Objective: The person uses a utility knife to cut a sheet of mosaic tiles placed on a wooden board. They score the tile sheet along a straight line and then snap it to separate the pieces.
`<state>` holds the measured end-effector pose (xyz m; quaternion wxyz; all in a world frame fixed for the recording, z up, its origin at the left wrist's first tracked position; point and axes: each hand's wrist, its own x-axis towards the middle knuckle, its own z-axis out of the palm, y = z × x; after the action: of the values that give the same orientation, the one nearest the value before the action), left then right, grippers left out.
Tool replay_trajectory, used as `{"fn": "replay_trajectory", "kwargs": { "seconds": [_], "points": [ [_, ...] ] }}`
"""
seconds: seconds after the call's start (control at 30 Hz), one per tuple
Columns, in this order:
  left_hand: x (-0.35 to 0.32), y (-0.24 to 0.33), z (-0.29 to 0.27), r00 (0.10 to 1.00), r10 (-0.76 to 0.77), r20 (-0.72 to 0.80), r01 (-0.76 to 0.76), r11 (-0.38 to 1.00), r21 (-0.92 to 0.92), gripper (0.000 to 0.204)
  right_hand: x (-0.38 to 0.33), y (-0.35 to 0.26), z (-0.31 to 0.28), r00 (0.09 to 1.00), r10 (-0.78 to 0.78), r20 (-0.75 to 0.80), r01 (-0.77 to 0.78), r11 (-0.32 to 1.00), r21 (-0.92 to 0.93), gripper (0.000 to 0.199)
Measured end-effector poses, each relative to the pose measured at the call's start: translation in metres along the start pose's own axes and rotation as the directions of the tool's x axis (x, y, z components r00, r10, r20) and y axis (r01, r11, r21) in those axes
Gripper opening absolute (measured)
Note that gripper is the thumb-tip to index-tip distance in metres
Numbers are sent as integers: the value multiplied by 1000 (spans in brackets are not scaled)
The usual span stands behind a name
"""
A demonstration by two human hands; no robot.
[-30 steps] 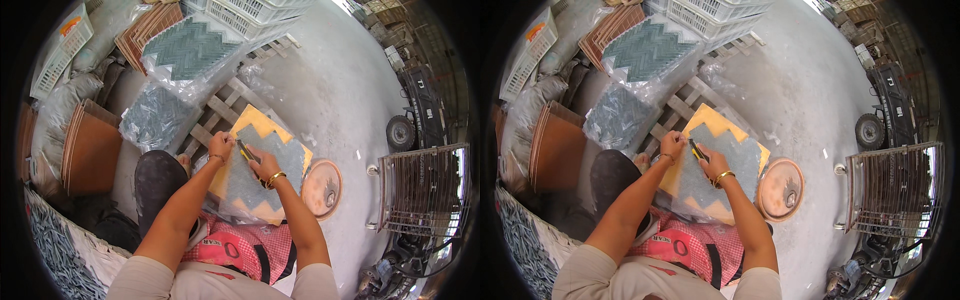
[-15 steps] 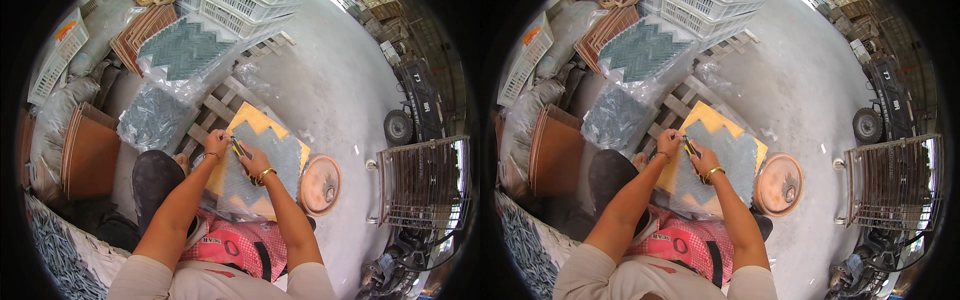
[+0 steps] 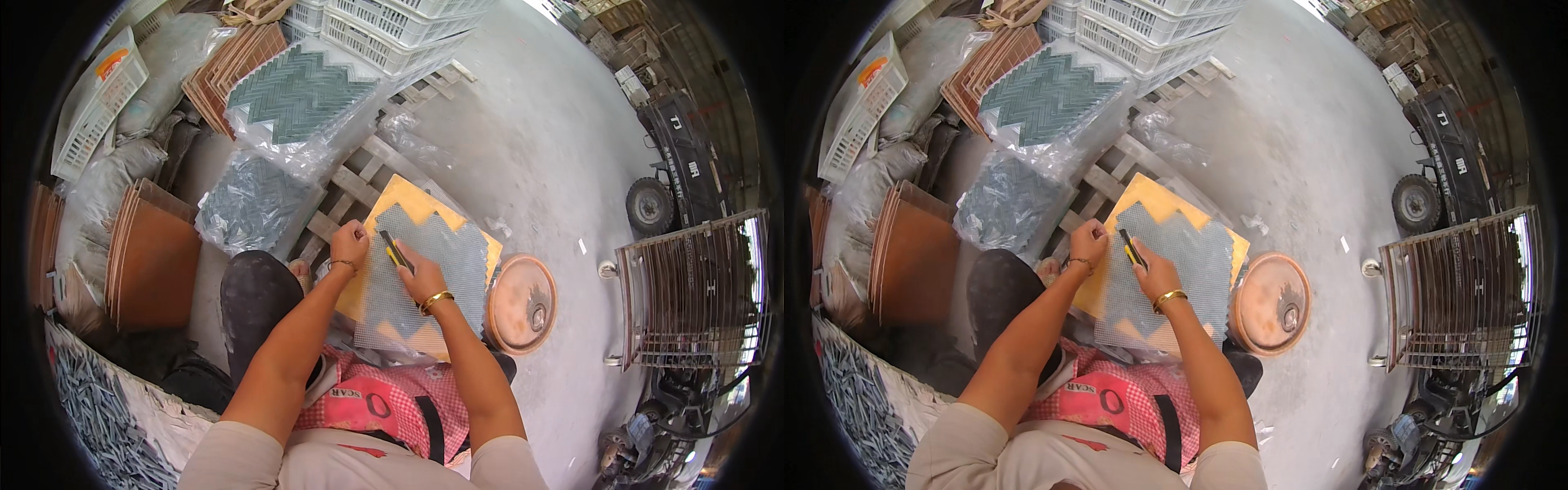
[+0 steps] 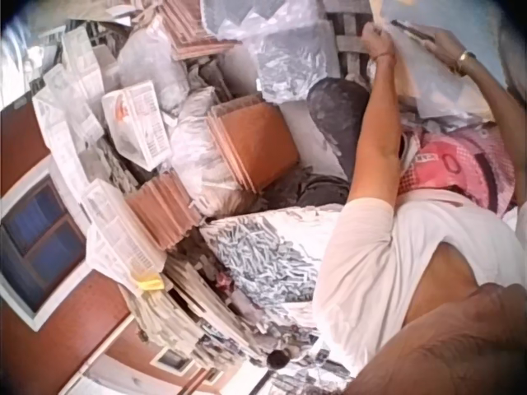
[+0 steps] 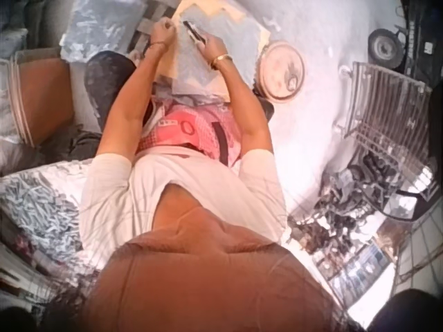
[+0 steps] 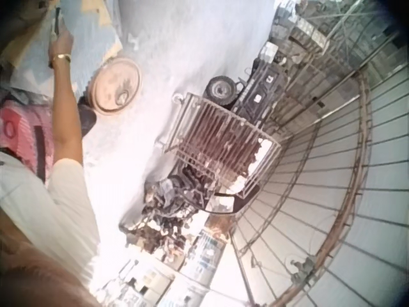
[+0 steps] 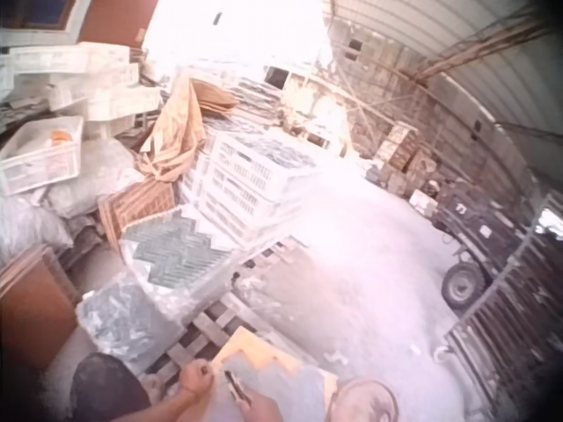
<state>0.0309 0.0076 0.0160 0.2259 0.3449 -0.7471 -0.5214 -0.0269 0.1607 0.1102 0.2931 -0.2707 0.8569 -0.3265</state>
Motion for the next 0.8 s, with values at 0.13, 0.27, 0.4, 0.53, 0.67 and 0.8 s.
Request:
{"fn": "replay_trajectory", "kwargs": {
  "seconds": [0.13,0.27,0.4,0.53,0.67,0.8],
  "points": [
    [-6,1,2,996,52,-73,-45,994,104,6,11,4,3,985,-140,105,172,890,-423,50],
    [-7,3,6,996,42,-77,-38,997,62,6,25,7,-1,972,-158,174,227,826,-516,50],
    [-7,2,5,996,27,-89,-25,999,23,6,29,6,0,957,-203,208,288,760,-582,46],
    [-8,2,6,995,26,-100,-25,1000,11,6,29,9,2,942,-223,251,336,644,-687,49],
    [-5,1,6,993,0,-116,-5,999,-39,6,25,9,-3,943,-228,243,332,711,-620,50],
    [-4,3,3,997,-1,-82,-2,999,-36,6,18,15,-7,958,-228,175,283,855,-436,50]
  ]
}}
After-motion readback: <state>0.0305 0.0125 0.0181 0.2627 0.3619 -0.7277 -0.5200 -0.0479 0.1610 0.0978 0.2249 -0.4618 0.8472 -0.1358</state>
